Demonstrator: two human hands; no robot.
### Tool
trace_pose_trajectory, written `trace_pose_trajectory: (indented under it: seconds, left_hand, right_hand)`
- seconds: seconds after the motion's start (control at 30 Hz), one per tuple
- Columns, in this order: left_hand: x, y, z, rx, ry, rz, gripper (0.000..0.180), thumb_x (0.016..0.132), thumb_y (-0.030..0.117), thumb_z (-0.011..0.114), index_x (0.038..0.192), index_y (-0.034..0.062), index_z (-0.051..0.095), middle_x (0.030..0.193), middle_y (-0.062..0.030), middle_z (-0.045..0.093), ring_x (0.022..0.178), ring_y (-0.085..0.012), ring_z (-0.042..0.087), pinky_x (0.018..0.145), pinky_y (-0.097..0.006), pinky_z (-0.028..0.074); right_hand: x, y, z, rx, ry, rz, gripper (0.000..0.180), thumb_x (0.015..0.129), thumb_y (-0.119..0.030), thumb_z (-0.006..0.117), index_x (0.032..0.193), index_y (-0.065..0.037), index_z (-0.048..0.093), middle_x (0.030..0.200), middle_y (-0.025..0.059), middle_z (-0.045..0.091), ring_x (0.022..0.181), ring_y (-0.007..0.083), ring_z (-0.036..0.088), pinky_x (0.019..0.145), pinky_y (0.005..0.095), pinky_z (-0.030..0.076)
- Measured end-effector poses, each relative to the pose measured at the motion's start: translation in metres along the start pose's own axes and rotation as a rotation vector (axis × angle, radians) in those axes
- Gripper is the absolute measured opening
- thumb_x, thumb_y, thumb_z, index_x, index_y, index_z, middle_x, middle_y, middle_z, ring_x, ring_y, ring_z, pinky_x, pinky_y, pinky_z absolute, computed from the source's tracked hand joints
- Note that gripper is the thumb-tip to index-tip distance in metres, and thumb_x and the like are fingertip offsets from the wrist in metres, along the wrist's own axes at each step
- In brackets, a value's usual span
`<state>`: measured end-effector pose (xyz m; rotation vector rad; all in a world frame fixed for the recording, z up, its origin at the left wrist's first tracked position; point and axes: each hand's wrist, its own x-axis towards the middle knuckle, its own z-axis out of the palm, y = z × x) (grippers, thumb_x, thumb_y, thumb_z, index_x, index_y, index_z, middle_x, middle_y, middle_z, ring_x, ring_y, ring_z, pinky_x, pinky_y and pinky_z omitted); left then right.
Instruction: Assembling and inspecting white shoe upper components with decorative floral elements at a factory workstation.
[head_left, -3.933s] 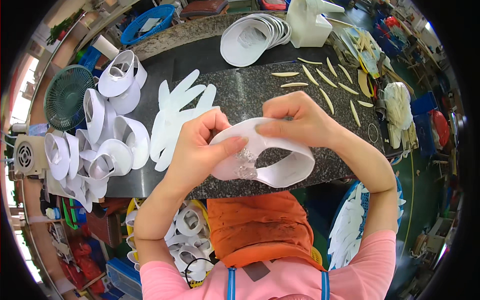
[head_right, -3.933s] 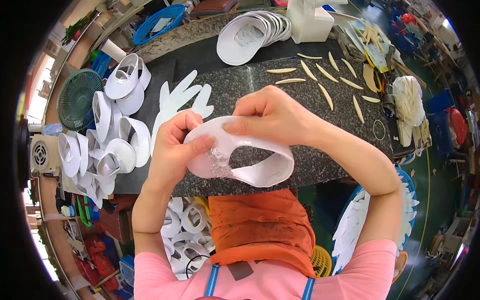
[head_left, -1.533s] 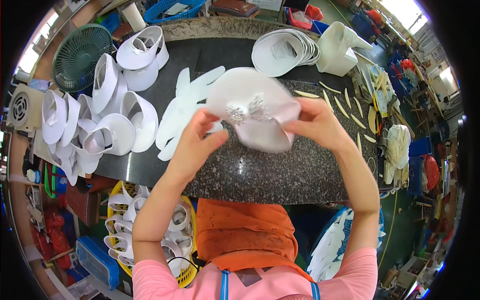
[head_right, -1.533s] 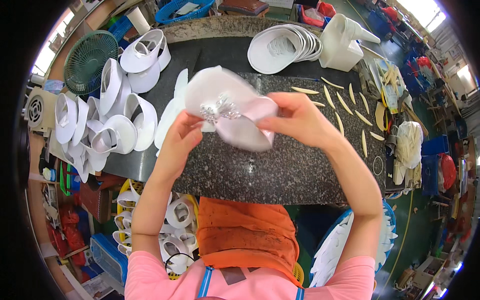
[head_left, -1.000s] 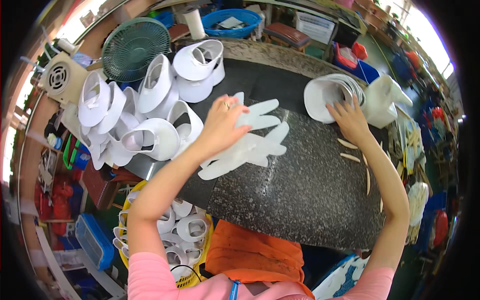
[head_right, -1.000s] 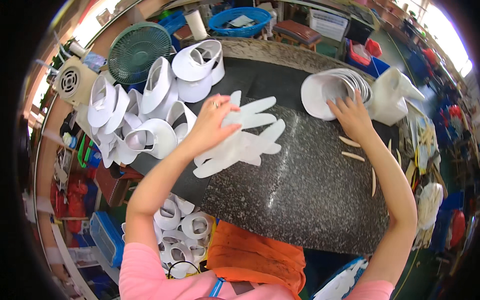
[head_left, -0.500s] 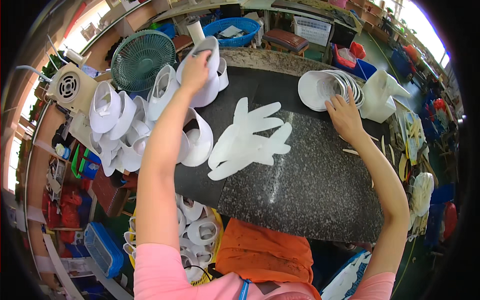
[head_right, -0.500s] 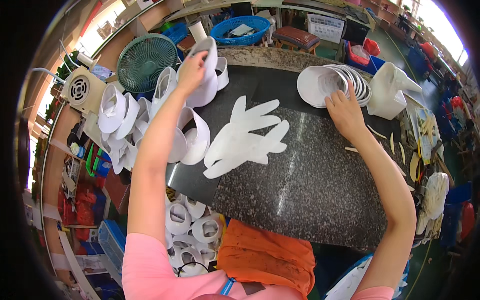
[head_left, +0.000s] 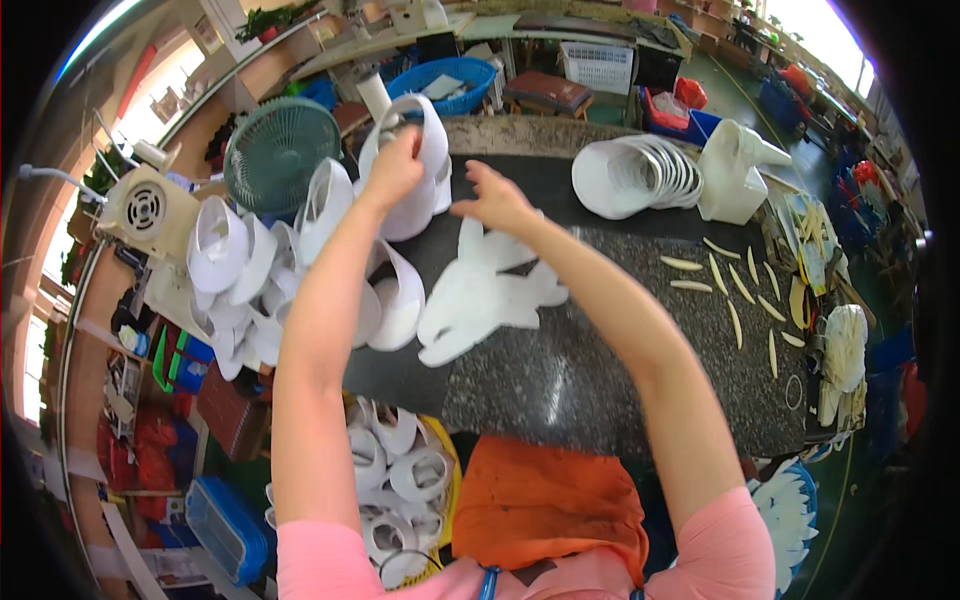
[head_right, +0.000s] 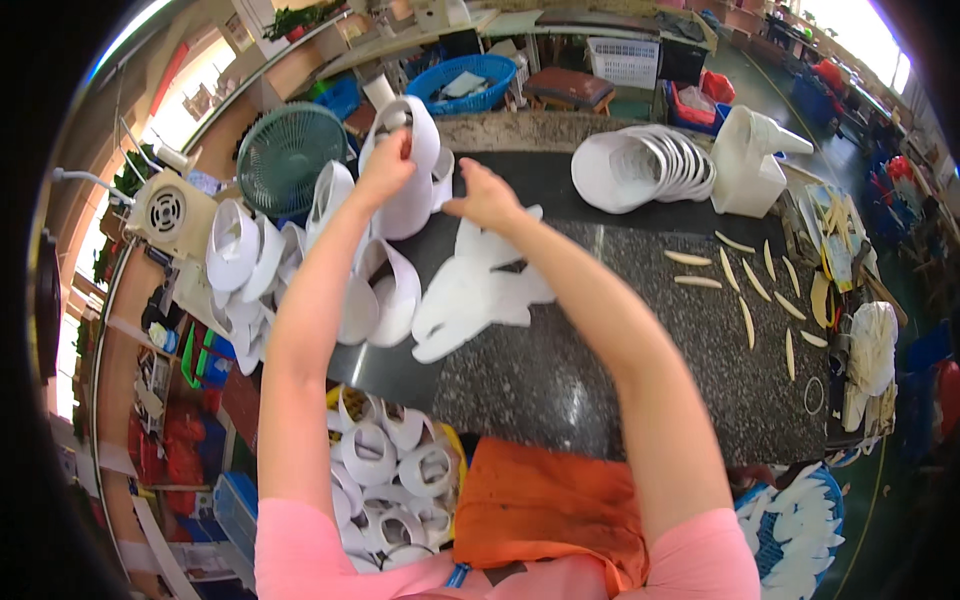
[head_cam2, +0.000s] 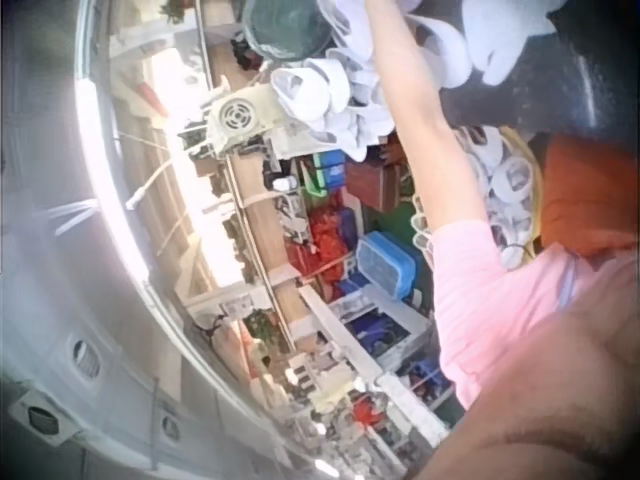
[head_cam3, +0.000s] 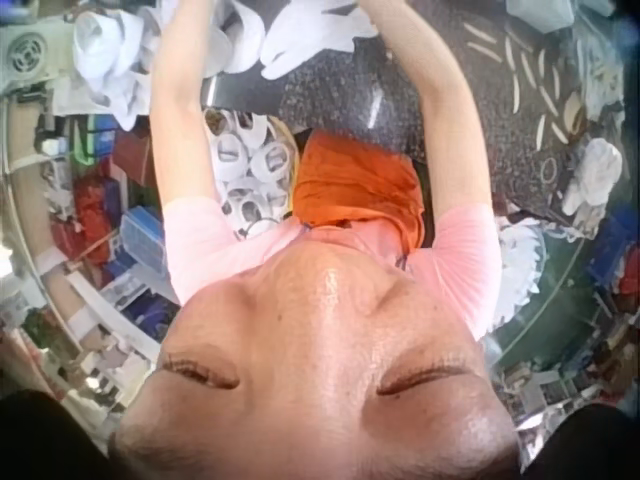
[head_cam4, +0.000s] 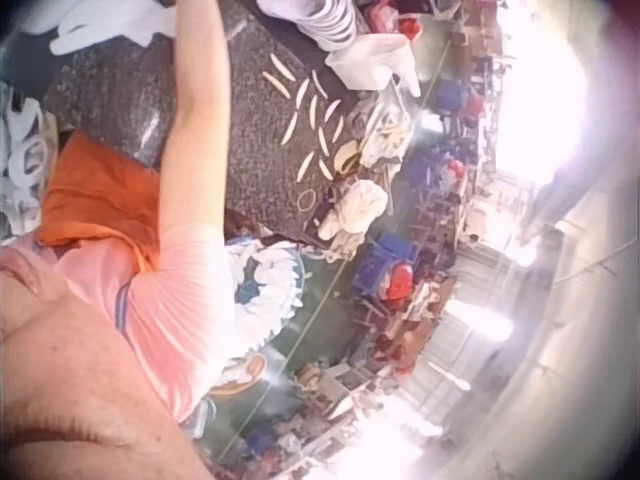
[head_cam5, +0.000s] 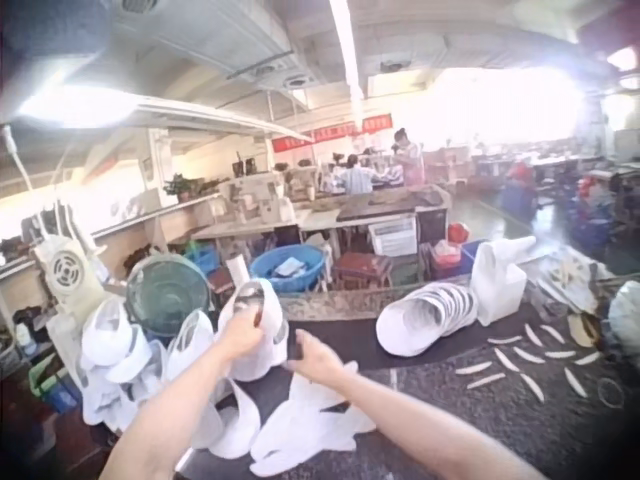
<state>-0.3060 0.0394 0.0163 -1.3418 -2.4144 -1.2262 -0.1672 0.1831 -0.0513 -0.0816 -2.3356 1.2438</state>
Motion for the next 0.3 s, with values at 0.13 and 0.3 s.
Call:
trace_pose_trajectory:
  seconds: [0.13, 0.3]
  left_hand:
    - [-0.005, 0.004, 0.003, -0.031, -0.007, -0.002, 0.039, 0.072, -0.003, 0.052, 0.111, 0.0004, 0.058, 0.100, -0.0109, 0.067, 0.094, -0.0193, 0.064, 0.085, -0.032, 0.048]
    - [-0.020, -0.008, -0.039, -0.471, 0.323, 0.025, 0.042, 0.078, 0.004, 0.053, 0.120, 0.0055, 0.059, 0.111, -0.0119, 0.065, 0.102, -0.0167, 0.059, 0.094, -0.027, 0.042]
  right_hand:
    - [0.041, 0.019, 0.063, 0.298, 0.017, -0.026, 0.068, 0.070, -0.025, 0.082, 0.129, -0.004, 0.055, 0.117, 0.0179, 0.065, 0.108, 0.0279, 0.063, 0.094, 0.0375, 0.049]
    - [0.087, 0.039, 0.069, 0.383, -0.230, 0.029, 0.038, 0.075, -0.029, 0.079, 0.105, -0.006, 0.072, 0.094, 0.0113, 0.072, 0.083, 0.0185, 0.068, 0.076, 0.0312, 0.053]
